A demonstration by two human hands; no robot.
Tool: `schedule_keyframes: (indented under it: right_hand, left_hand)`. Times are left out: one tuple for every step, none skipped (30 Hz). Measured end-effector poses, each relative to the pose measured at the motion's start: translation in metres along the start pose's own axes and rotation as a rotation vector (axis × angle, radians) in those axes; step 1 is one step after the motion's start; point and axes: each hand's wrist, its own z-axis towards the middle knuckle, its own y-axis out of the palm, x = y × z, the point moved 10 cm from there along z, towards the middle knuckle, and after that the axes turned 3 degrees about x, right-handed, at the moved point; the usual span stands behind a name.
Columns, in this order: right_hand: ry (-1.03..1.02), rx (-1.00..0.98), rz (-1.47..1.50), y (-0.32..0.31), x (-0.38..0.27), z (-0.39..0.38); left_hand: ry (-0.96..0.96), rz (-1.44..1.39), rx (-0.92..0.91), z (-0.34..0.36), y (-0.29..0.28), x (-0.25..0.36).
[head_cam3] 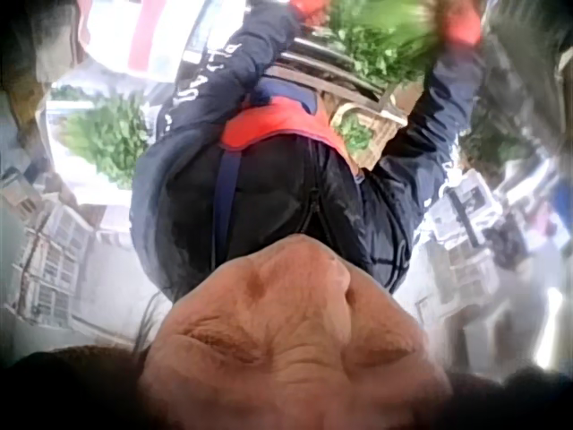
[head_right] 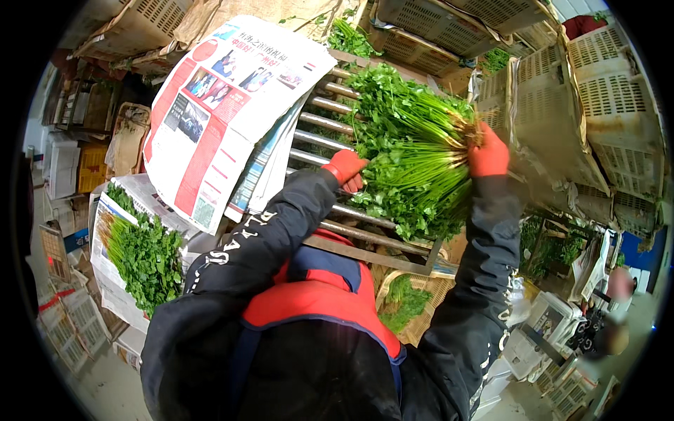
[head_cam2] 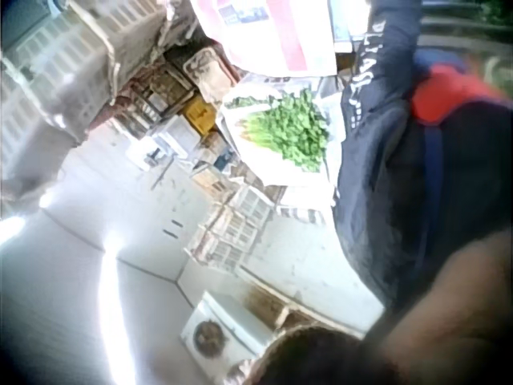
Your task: The person bundles cilantro by hand, weighs the bundles on a digital scale, wraps them individually in newspaper, and places the finished bundles into plastic baskets.
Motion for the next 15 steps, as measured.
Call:
schedule_keyframes:
  right_hand:
    - [0.034,-0.03,0.043,-0.017,0.002,-0.001]
    - [0.038,-0.033,0.085,-0.033,0.005,-0.005]
    - [-0.011,0.012,0.061,-0.051,0.016,-0.008]
    - [-0.06,0.057,0.037,-0.069,0.028,-0.012]
    - [-0.089,0.123,-0.009,-0.094,0.03,-0.011]
    - [-0.121,0.194,-0.052,-0.124,0.029,-0.007]
    - [-0.122,0.202,-0.014,-0.155,0.033,-0.006]
    - [-0.125,0.195,0.037,-0.182,0.033,-0.009]
    - [0.018,0.2,0.17,-0.223,0.027,-0.019]
    - [0.162,0.215,0.322,-0.244,0.029,-0.032]
    - [0.207,0.123,0.615,-0.235,0.033,-0.044]
    - [0.243,0.028,0.912,-0.22,0.032,-0.058]
    - [0.127,-0.037,0.608,-0.193,0.035,-0.065]
    - [0.006,-0.068,0.29,-0.156,0.047,-0.077]
    - [-0.109,-0.073,-0.017,-0.131,0.052,-0.09]
  left_hand:
    - [0.036,-0.053,-0.039,-0.001,0.0,0.003]
    - [0.071,-0.103,-0.083,-0.003,0.002,0.008]
    - [0.119,-0.116,-0.081,-0.009,0.007,0.015]
    - [0.103,-0.182,-0.094,-0.007,0.009,0.009]
    - [0.092,-0.253,-0.098,-0.001,0.006,-0.002]
    - [0.085,-0.322,-0.097,0.001,-0.002,-0.006]
    - [0.108,-0.298,-0.086,-0.005,-0.013,-0.007]
    - [0.064,-0.289,-0.054,-0.006,-0.023,-0.017]
    - [0.062,-0.24,-0.039,-0.006,-0.024,-0.02]
    - [0.061,-0.18,-0.005,-0.007,-0.032,-0.02]
    - [0.05,-0.114,0.012,-0.009,-0.037,-0.01]
    - [0.18,-0.094,0.039,-0.017,-0.047,0.014]
    - [0.288,0.018,0.239,-0.001,-0.074,0.045]
    - [0.37,0.085,0.272,-0.011,-0.087,0.099]
    - [0.46,0.139,0.279,-0.019,-0.092,0.156]
